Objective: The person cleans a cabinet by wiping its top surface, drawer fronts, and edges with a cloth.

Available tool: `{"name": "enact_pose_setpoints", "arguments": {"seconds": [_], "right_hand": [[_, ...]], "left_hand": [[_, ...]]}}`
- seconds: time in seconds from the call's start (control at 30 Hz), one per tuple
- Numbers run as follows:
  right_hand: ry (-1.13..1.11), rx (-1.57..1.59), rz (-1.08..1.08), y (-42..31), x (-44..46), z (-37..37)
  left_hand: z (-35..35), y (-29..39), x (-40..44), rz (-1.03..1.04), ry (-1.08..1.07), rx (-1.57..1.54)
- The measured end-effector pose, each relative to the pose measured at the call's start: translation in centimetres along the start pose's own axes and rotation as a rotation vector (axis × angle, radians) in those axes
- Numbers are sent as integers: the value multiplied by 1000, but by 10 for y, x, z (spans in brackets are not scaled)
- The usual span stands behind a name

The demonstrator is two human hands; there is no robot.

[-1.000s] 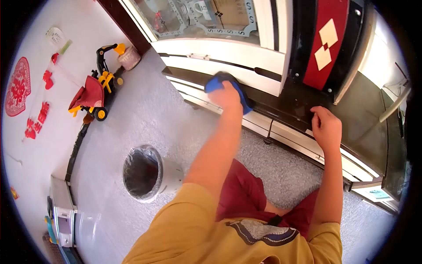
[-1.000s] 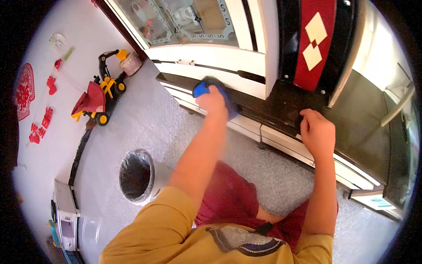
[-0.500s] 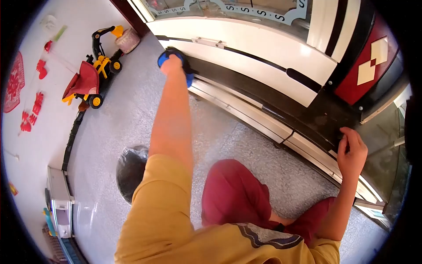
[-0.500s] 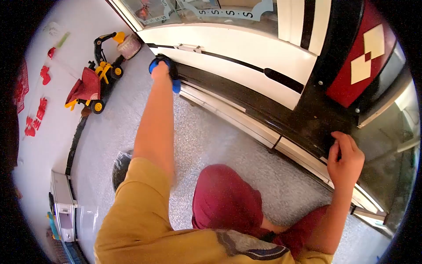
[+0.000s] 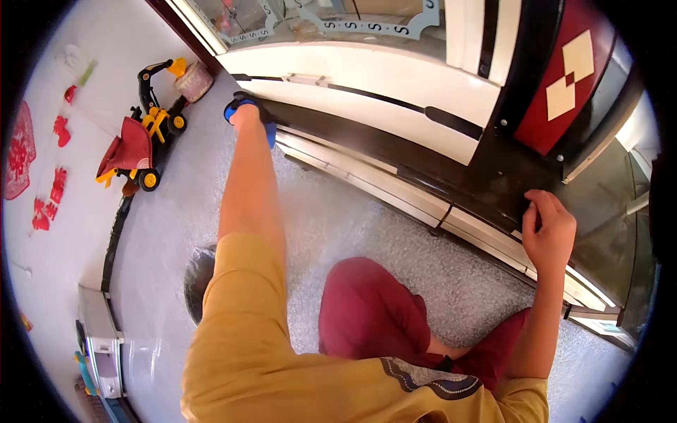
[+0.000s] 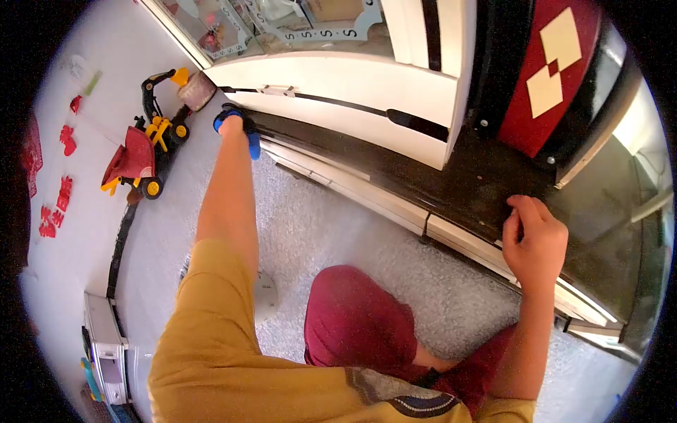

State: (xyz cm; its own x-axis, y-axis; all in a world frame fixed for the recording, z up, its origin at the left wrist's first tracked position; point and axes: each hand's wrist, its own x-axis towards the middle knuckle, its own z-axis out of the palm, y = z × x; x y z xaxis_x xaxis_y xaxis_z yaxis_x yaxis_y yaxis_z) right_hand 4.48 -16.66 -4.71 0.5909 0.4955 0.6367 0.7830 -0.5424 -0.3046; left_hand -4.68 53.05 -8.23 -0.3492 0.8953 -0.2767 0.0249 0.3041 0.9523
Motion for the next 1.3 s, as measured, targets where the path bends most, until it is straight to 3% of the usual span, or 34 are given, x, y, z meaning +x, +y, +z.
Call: {"name": "enact_pose_setpoints", "arguments": {"seconds": [0.17,0.3,0.37,0.47,0.53,0.63,0.8,0.87,0.97,1.13,1.3], "right_hand": [[-6,0,-20,0,1,1],[3,3,-52,-3,1,-2],[10,21,-66,-4,0,-3],[6,33,-73,-4,0,-5],[41,43,-97,-3,0,-4],[26,36,-92,-1,-1,-3],[17,46,-91,-2,-1,-6],[5,39,-91,1,-2,-7],[-16,105,-46,-1,-2,-9],[-17,101,-46,-2,-2,-11],[-32,59,-23,-4,-1,-8]], "left_hand": [[-26,-24,-83,70,-41,96],[-31,-56,-132,274,-24,157],[-33,-79,-161,410,-50,289],[-52,-101,-236,781,49,797],[-84,-103,-287,855,-134,777],[-75,-150,-331,717,-207,312],[-123,-187,-456,712,-369,181],[-124,-204,-478,627,-494,109],[-126,-201,-481,612,-491,69],[-90,-186,-437,538,-236,53],[-68,-129,-372,206,-7,110]]}}
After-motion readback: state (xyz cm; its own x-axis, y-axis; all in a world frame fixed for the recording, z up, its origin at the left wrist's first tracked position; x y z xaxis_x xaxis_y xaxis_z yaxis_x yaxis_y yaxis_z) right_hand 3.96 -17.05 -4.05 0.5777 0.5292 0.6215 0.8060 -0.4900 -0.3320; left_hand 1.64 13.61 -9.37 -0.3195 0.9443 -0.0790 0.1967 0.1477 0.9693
